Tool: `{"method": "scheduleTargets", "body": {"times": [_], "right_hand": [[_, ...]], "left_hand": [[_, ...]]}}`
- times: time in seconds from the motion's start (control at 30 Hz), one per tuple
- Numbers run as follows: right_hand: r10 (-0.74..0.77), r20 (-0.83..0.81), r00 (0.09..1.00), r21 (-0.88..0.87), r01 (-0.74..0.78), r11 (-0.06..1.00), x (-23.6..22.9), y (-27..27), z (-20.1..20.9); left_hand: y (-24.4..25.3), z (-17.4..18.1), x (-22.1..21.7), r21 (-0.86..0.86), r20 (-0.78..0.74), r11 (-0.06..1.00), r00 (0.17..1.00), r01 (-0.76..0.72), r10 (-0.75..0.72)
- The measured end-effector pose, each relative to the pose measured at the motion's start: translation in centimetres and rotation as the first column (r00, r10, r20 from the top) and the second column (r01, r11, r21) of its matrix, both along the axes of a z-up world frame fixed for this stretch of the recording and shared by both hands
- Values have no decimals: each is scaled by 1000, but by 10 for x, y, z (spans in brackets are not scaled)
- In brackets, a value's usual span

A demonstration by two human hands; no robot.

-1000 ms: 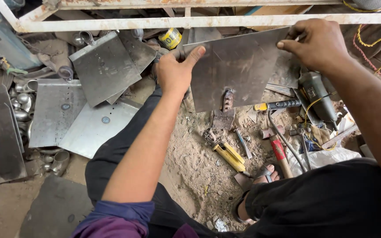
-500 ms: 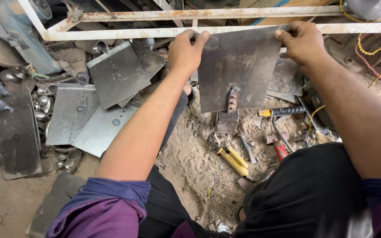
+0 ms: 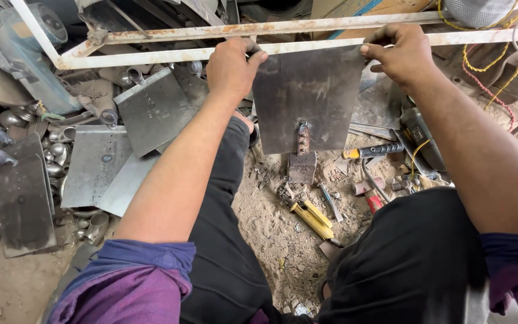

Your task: The person holds a metal sheet while a partner welds a metal tube fitting onto it. The partner then chips the weld with a hand tool, measures the component with a measuring tape, and handles the metal assembly by hand.

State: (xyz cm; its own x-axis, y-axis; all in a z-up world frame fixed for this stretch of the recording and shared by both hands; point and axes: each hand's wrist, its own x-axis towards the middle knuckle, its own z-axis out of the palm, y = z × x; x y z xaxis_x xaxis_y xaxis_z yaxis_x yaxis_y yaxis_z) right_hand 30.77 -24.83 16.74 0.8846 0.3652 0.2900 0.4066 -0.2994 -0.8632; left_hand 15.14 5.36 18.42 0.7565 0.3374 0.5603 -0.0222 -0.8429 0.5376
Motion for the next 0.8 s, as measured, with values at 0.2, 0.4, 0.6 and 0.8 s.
{"method": "scheduleTargets", "body": {"times": [0.2, 0.4, 0.6, 0.8], "right_hand": [[-25, 96, 995, -52, 30, 998, -5, -12, 3], [23, 588, 808, -168, 94, 981, -27, -3, 24], [178, 685, 707, -450, 219, 866, -41, -3, 12], [231, 457, 859, -773, 255, 581, -49, -12, 7]], "left_hand": [[-2, -7, 1, 120, -27, 988, 995, -95, 99], [-13, -3, 4, 185, -56, 973, 987, -135, 148], [-40, 1, 8, 278, -85, 952, 984, -130, 160], [-52, 11, 2, 272, -194, 962, 978, -26, 81]]}}
